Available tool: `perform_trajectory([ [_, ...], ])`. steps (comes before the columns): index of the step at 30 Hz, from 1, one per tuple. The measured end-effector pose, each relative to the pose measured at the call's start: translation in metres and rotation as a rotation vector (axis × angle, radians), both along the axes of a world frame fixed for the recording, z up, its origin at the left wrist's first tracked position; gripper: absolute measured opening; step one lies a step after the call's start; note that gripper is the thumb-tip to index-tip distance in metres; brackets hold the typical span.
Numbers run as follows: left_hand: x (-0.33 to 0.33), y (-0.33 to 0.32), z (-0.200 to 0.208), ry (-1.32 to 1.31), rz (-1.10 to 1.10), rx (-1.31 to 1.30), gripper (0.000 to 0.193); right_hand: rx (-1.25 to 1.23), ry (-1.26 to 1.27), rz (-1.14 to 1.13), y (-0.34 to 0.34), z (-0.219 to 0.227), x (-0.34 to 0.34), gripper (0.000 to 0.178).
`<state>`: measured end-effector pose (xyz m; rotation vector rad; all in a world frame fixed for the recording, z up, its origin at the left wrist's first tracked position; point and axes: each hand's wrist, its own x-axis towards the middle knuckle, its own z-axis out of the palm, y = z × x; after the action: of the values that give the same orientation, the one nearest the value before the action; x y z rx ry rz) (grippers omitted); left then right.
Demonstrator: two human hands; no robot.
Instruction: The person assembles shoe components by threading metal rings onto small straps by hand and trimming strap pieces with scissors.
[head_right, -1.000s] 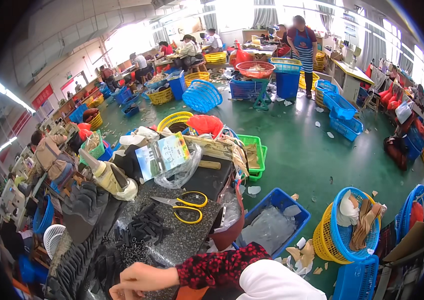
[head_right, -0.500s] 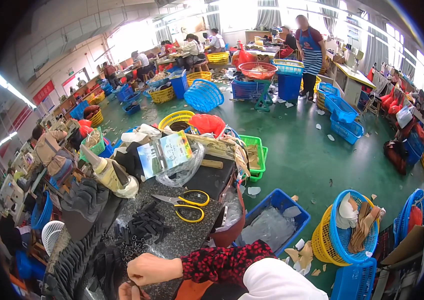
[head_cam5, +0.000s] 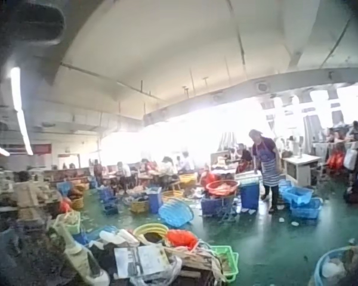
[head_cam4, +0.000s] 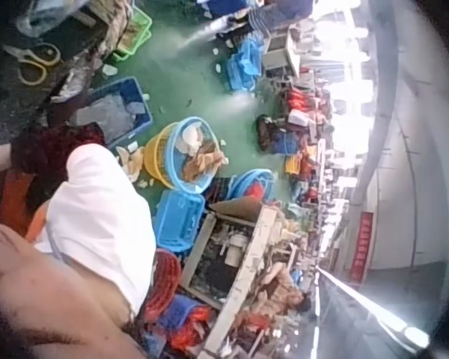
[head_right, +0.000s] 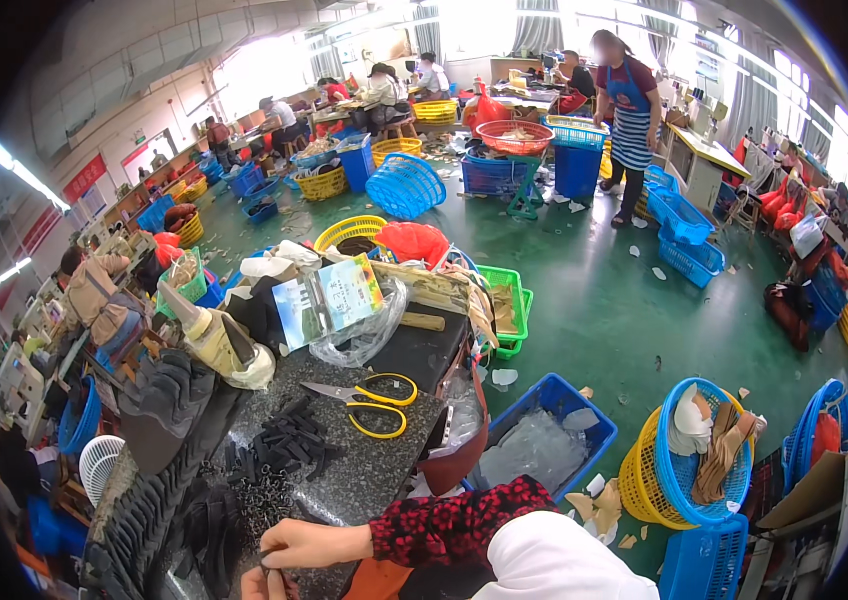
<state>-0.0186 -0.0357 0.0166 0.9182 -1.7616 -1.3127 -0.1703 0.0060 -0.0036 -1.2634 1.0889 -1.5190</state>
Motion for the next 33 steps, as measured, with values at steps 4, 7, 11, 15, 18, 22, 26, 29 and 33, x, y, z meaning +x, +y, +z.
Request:
perform_trajectory([
  [4,0.007,-0.011,0.001,0.011,-0.261,0.344,0.008,-0.021,0.392,-0.190,0.009,-0.003,-0.013,0.023],
  [7,0.012,-0.017,-0.004,0.384,-0.339,0.584,0.006,0.003,0.959,-0.706,0.024,0.014,-0.070,0.033],
  [11,0.008,-0.032,-0.020,0.723,-0.311,0.866,0.012,0.218,1.431,-1.164,0.056,-0.046,-0.143,0.047],
  [15,0.008,-0.034,-0.027,0.689,-0.449,0.862,0.018,0.131,1.369,-1.081,0.057,-0.046,-0.144,0.039],
  [18,0.007,-0.036,-0.018,0.621,-0.390,0.668,0.022,0.177,1.326,-1.085,0.079,-0.032,-0.160,0.031],
  [22,-0.006,-0.024,-0.004,0.511,-0.372,0.596,0.026,0.254,1.403,-0.984,0.096,-0.034,-0.165,0.040],
  [26,-0.004,-0.014,-0.004,0.275,-0.288,0.367,0.028,0.265,1.321,-0.953,0.102,-0.017,-0.154,0.050],
  [29,-0.003,0.000,0.020,0.095,-0.115,0.332,0.030,0.177,1.242,-0.915,0.120,0.000,-0.132,0.056],
  [33,-0.006,-0.008,0.005,0.163,-0.080,0.203,0.012,0.218,-0.169,-0.091,0.098,0.015,-0.079,0.063],
])
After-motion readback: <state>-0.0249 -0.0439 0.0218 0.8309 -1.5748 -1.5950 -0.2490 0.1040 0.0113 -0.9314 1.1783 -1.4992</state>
